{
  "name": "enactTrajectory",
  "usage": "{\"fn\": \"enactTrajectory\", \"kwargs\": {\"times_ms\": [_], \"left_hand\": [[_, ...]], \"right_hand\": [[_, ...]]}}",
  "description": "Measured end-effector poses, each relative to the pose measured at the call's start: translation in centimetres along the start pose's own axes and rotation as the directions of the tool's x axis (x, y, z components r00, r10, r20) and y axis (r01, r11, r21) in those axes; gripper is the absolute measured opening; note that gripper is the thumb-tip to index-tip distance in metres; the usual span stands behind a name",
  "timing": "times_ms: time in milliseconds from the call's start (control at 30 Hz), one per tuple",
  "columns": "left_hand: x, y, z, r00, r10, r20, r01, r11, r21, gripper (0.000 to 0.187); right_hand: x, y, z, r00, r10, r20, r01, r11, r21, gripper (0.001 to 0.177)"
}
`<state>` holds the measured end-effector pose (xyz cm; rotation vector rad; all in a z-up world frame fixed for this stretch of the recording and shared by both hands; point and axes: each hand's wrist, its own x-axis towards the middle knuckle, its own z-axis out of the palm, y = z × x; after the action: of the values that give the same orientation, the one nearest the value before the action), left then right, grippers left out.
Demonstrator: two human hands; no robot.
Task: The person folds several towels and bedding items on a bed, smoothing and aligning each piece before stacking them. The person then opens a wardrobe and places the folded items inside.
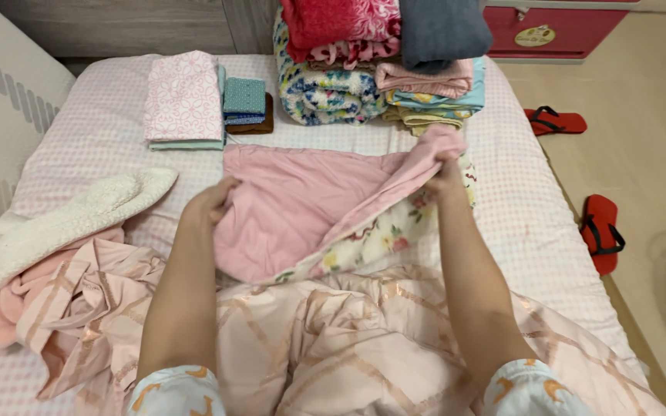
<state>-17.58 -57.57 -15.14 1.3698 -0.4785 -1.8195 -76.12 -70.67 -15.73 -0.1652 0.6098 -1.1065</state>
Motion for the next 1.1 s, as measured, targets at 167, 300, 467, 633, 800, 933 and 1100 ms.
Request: {"fn": "enactTrajectory", "kwargs": {"times_ms": [167,300,467,633,800,933,1100], "left_hand": [[0.9,6.9,6.4,0.934,0.343,0.103,-0.302,0.909,-0.287,0.030],[0.4,12.6,12.1,0.821,0.560,0.109,-0.483,0.784,-0.390,0.036],[-1.3,19.2,16.9,0.734,0.677,0.057,-0.573,0.663,-0.482,0.041],[-4.2,23.8,19.4,0.637,0.771,-0.008,-0.645,0.528,-0.553,0.042],[-4.8,22.8,18.4,0.657,0.754,-0.001,-0.636,0.553,-0.538,0.044],[-2.6,18.2,14.3,0.738,0.675,0.022,-0.611,0.681,-0.404,0.046],[1.2,11.0,6.5,0.908,0.414,-0.070,-0.417,0.872,-0.256,0.037]], "right_hand": [[-2.4,-9.7,4.2,0.847,-0.383,0.369,0.344,0.924,0.169,0.042],[-4.1,-15.6,8.1,0.701,-0.568,0.431,0.510,0.822,0.253,0.035],[-7.2,-21.9,12.6,0.597,-0.660,0.456,0.545,0.751,0.373,0.037],[-10.6,-26.8,15.4,0.397,-0.758,0.517,0.671,0.625,0.400,0.035],[-13.5,-27.7,12.1,0.432,-0.805,0.408,0.715,0.581,0.390,0.041],[-15.2,-25.2,5.0,0.428,-0.855,0.292,0.794,0.510,0.331,0.039],[-15.3,-18.8,-3.3,0.317,-0.924,-0.214,0.947,0.295,0.129,0.051]]}}
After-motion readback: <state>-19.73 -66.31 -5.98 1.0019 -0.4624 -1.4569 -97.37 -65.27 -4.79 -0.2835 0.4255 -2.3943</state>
